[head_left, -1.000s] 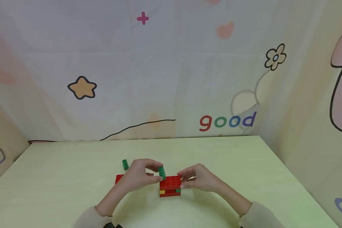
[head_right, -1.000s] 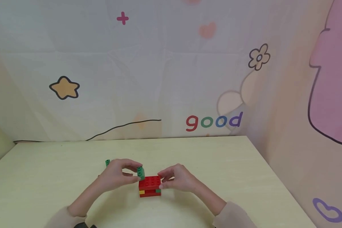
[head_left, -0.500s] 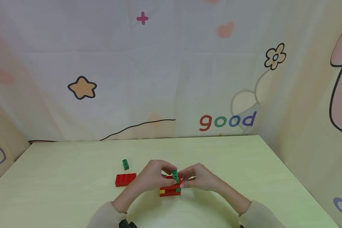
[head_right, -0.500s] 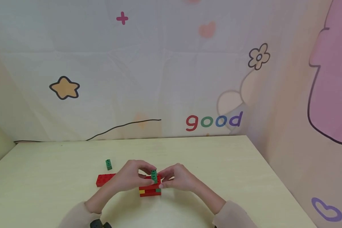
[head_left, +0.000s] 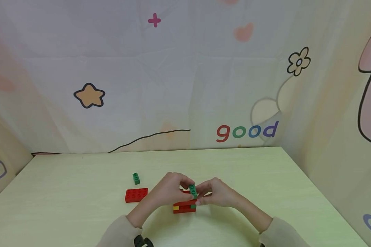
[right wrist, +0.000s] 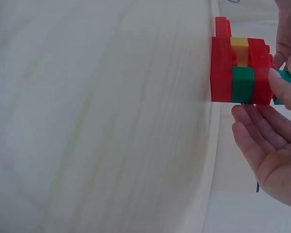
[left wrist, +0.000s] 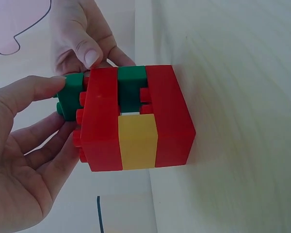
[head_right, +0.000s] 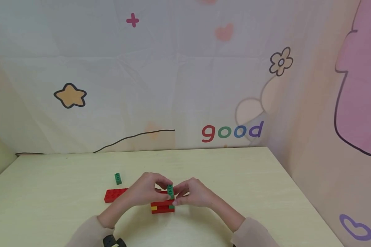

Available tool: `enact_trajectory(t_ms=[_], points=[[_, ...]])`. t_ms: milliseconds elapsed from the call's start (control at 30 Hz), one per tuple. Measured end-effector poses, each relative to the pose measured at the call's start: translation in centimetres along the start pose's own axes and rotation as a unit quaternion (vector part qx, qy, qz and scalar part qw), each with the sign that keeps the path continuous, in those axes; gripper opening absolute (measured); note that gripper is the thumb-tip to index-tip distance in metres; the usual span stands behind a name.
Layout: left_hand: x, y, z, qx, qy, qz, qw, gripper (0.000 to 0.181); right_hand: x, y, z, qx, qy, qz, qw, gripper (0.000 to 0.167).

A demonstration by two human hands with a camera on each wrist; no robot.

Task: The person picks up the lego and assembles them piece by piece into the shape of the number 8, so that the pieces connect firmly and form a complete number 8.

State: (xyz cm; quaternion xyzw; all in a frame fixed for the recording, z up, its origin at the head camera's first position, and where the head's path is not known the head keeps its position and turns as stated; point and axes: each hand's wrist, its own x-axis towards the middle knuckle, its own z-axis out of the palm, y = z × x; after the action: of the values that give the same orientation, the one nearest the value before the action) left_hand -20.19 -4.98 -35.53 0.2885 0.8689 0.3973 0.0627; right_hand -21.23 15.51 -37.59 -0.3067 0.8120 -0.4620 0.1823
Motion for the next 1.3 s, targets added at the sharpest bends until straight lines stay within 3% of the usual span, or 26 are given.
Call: enact_trajectory(t_ms=[733, 1100, 1300], points=[[0.7, 0.9, -0.6, 0.028, -0.038, 0.013, 0.9988, 0.024, 0.0, 0.1, 0.0, -0.01, -0.008, -0.017, 0.9998, 0.026], [1.0, 1.4, -0.8, 0.038, -0.049, -0.007, 0.998, 0.023, 0.1, -0.1, 0.1, -0.011, -0.006, -0.013, 0.9998, 0.026], [1.0, 1.5, -1.0, 0.03, -0.054, -0.004, 0.9981, 0.023, 0.1, -0.1, 0.2, -0.007, -0.004, -0.016, 0.9998, 0.025]])
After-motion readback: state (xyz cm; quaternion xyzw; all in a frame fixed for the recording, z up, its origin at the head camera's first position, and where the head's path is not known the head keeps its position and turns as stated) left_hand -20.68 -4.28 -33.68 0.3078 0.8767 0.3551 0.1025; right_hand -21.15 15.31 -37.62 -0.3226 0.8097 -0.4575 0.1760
